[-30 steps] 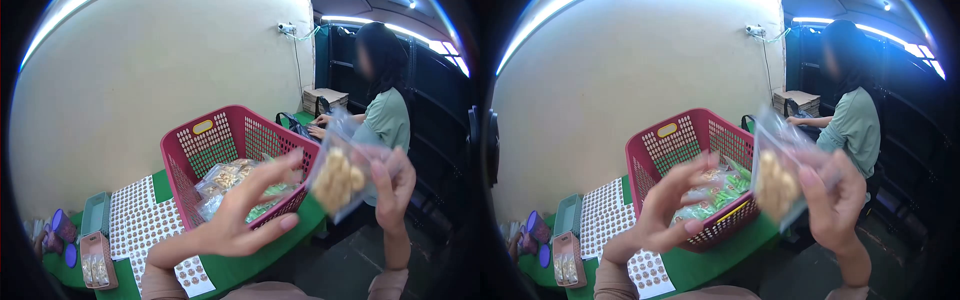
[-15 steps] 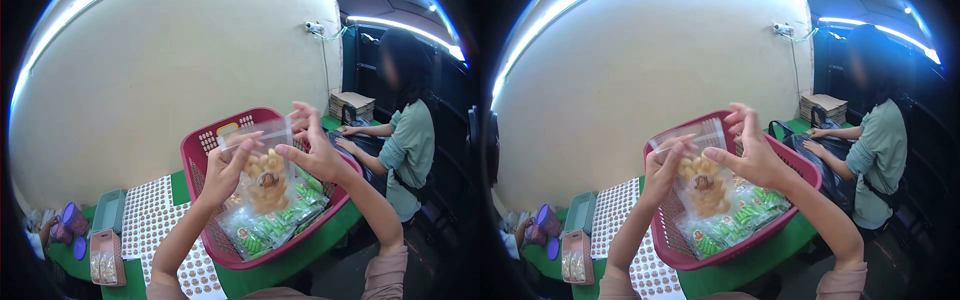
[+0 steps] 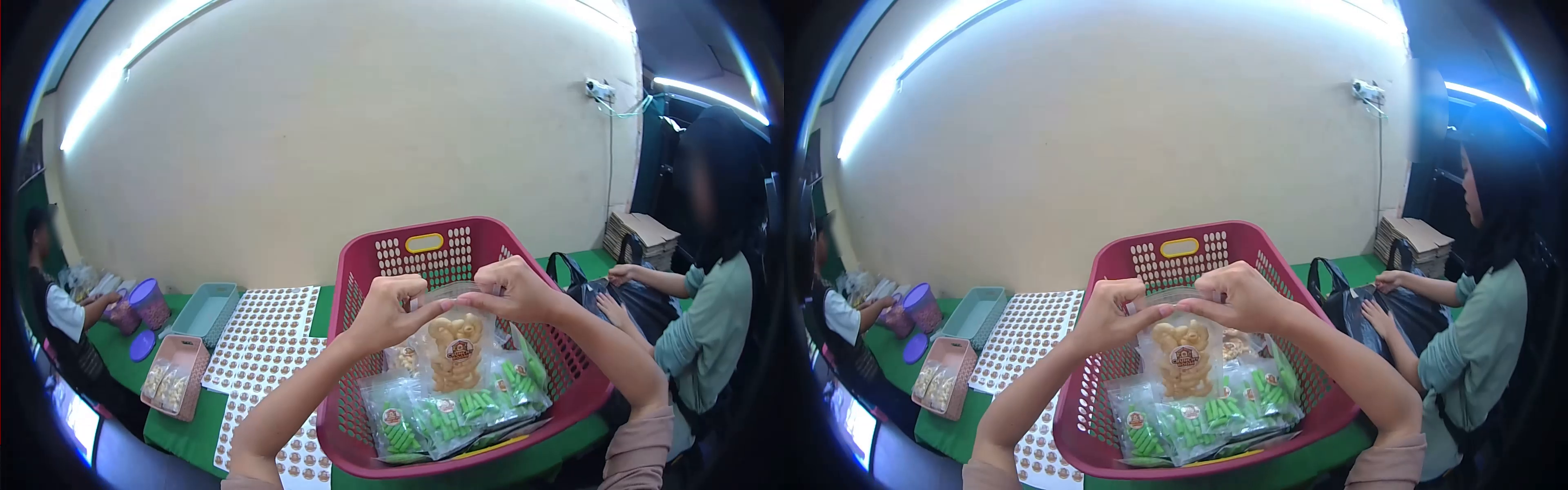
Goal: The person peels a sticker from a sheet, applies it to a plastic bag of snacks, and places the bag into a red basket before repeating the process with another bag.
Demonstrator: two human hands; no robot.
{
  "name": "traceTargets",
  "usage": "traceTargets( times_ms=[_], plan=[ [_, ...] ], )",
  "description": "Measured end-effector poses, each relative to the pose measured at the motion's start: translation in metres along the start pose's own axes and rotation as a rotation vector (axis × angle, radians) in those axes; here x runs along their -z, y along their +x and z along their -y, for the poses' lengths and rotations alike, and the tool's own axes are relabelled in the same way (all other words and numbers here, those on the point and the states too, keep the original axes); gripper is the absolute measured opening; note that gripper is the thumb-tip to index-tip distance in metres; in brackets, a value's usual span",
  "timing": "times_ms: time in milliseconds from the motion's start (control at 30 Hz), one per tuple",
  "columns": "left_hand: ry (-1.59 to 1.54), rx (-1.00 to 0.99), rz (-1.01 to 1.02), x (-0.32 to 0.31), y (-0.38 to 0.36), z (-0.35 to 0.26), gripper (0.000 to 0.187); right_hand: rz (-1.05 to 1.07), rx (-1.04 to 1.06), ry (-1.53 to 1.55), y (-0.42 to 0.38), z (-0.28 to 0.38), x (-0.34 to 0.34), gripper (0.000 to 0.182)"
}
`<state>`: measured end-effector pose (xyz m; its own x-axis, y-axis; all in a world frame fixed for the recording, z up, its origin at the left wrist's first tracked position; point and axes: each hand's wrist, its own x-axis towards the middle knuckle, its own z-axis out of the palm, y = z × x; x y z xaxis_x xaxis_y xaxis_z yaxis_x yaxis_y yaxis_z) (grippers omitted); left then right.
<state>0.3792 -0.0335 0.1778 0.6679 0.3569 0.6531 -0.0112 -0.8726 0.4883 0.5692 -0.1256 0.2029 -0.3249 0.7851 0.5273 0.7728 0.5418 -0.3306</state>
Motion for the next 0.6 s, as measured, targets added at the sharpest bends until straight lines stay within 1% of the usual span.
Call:
traceTargets(
  times_ms=[33,67,133,167,200,267,300,333,367,400,433,467,533,567,600],
  plan=[
    [-0.017,0.095,0.023,-0.004,0.002,0.001,0.033,-0.047,0.055,0.042,0.001,-0.009,-0.001,0.039],
    [-0.007,0.107,0.013,-0.009,0.005,0.002,0.033,-0.039,0.069,0.053,0.001,-0.018,-0.001,0.039],
    [-0.35,0.231,-0.178,-0.022,0.01,0.004,0.032,-0.076,-0.083,0.437,0.001,-0.029,0.002,0.038],
    [-0.349,0.229,-0.144,-0.024,0.011,0.012,0.042,-0.049,-0.184,0.545,-0.001,-0.033,0.01,0.034],
    [-0.334,0.236,-0.146,-0.027,0.012,0.014,0.042,-0.048,-0.174,0.559,0.0,-0.04,0.013,0.034],
    [-0.469,0.32,0.001,-0.035,0.011,0.016,0.044,-0.087,-0.145,0.714,0.0,-0.053,0.016,0.032],
    [-0.519,0.428,0.037,-0.037,0.013,0.01,0.039,-0.083,-0.148,0.729,0.0,-0.057,0.015,0.032],
    [-0.518,0.445,0.038,-0.041,0.016,0.012,0.039,-0.088,-0.158,0.759,0.0,-0.061,0.012,0.026],
    [-0.522,0.472,-0.03,-0.046,0.019,0.015,0.035,-0.092,-0.173,0.79,0.0,-0.064,0.008,0.023],
    [-0.529,0.504,-0.096,-0.051,0.023,0.017,0.032,-0.094,-0.194,0.821,-0.002,-0.067,0.004,0.024],
    [-0.464,0.486,-0.147,-0.054,0.03,0.013,0.028,-0.092,-0.113,0.602,-0.004,-0.075,-0.001,0.037],
    [-0.446,0.494,-0.128,-0.054,0.036,0.006,0.027,-0.081,-0.129,0.612,-0.004,-0.082,-0.006,0.037],
    [-0.422,0.495,-0.107,-0.061,0.045,0.012,0.026,0.004,-0.184,0.858,0.0,-0.092,-0.012,0.041],
    [-0.442,0.482,-0.1,-0.065,0.047,0.021,0.026,0.069,-0.243,0.856,-0.001,-0.098,-0.007,0.043],
    [-0.444,0.496,-0.106,-0.07,0.05,0.025,0.026,0.081,-0.249,0.864,-0.003,-0.105,-0.006,0.043]
  ],
)
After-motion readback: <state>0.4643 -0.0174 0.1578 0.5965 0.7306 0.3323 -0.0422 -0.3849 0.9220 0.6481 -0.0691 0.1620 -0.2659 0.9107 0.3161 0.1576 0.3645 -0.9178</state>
